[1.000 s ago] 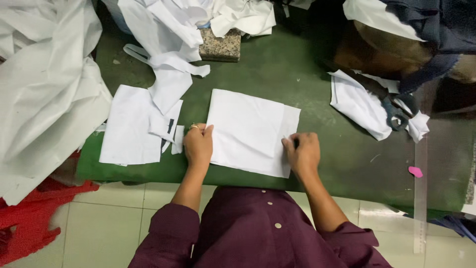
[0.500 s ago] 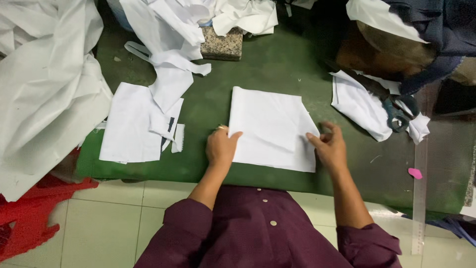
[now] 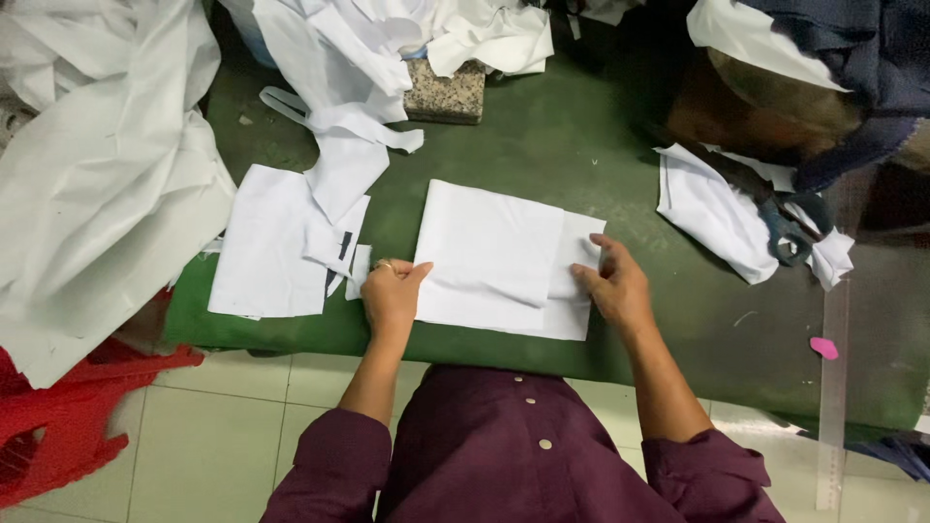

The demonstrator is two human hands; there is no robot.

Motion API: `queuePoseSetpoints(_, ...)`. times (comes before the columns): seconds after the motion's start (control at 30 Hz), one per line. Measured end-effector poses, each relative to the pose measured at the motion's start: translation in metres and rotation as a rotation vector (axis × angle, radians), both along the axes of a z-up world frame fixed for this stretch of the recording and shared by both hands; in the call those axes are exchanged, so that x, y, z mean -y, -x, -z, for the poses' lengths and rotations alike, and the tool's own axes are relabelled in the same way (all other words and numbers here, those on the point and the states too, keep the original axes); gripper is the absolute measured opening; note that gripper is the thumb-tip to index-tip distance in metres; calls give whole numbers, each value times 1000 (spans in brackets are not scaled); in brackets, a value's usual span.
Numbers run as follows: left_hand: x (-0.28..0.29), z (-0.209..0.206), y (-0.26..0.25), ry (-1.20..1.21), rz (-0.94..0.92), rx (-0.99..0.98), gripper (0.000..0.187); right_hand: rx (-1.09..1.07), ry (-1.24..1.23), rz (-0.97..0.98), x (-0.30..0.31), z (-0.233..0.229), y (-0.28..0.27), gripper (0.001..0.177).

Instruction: The person measures white fabric with a ruler and marks it with tailor's chalk before cutting a rectangular piece with large shears. They then measure and cut a smaller section from the rectangular piece.

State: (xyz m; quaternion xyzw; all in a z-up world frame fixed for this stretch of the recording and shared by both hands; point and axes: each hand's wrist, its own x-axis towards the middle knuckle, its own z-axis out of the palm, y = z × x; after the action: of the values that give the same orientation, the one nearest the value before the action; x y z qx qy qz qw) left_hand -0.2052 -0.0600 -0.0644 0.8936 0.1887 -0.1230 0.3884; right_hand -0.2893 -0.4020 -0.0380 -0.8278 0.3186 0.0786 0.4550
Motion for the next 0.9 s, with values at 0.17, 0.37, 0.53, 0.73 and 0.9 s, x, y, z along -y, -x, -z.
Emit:
queuePoseSetpoints(0.17,37,-20,19,175,180,-147,31,38,345,76,10,-57,10,45)
queuePoseSetpoints(0.37,35,-42,16,193,156,-100,52,-118,148,245,24,-63,38,66)
queuePoseSetpoints(0.53,30,-28,18,172,210,-165,34,-170,76,213,7,-56,51,80)
queuePoseSetpoints(0.73,24,-31,17,94,268,-128,37,-162,278,149,6,-48,59,68)
queuePoseSetpoints(0.9,52,-44,-20,-6,298,-34,51,-45,511,44,-12,-44,38,42)
